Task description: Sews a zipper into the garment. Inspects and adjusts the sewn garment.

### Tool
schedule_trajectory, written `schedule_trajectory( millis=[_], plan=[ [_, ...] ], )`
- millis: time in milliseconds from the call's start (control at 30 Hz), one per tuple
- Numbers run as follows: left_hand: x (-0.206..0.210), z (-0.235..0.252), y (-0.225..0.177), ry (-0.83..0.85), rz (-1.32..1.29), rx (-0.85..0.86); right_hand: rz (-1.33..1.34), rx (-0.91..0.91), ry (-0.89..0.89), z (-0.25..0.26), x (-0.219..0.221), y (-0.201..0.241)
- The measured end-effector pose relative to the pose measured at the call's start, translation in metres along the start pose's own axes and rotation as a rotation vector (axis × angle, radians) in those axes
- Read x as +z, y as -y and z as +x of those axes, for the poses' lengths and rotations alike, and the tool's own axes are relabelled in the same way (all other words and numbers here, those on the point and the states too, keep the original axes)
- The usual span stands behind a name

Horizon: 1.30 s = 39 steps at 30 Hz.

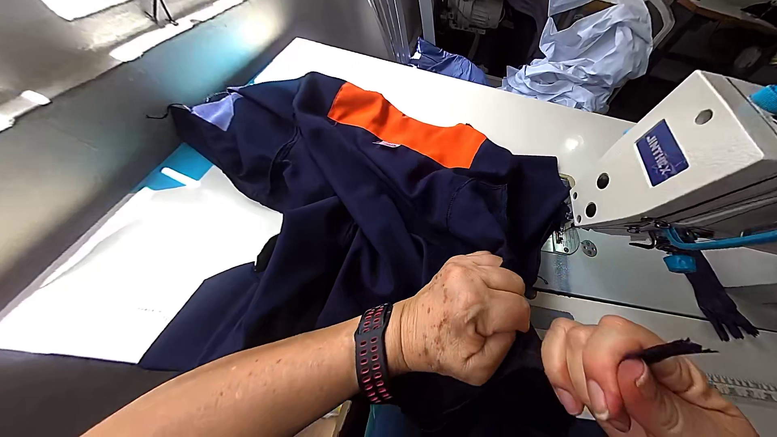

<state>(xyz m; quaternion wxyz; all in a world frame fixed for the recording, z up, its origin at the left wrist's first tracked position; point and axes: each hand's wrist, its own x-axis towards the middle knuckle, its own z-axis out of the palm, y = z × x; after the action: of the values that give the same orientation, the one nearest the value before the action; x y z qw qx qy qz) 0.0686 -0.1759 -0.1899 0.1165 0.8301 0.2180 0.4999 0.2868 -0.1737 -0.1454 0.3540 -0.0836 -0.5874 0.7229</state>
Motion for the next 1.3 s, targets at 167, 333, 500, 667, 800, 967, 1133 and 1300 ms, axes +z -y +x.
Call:
schedule_trajectory(
  millis=[167,333,500,667,800,967,1133,1300],
  plan=[
    [-0.003,-0.001,0.006,-0.011,-0.004,-0.035,0.038,0.034,-0.102,-0.009,0.0,-0.004],
    [0.012,0.013,0.007,-0.133,-0.033,-0.09,-0.12,-0.176,-0.242,0.004,0.011,-0.027],
    [0.013,-0.006,0.014,0.033,0.094,-0.064,-0.174,-0.149,-0.215,-0.033,0.005,-0.04],
    [0.035,0.005,0.023,-0.054,0.089,-0.122,-0.21,-0.292,-0.367,-0.006,0.016,-0.049],
    [0.034,-0.007,0.028,0.074,0.154,-0.078,-0.244,-0.178,-0.385,-0.043,0.019,-0.061],
    [0.019,-0.004,0.035,-0.042,-0.004,-0.463,-0.124,-0.27,-0.317,-0.036,0.001,-0.065],
    [-0.011,0.006,0.0,-0.122,0.217,-0.681,-0.229,-0.158,-0.125,-0.05,-0.015,-0.058],
    [-0.011,0.022,-0.009,0.396,0.315,-0.129,-0.261,-0.102,-0.233,-0.047,-0.004,-0.057]
  ],
)
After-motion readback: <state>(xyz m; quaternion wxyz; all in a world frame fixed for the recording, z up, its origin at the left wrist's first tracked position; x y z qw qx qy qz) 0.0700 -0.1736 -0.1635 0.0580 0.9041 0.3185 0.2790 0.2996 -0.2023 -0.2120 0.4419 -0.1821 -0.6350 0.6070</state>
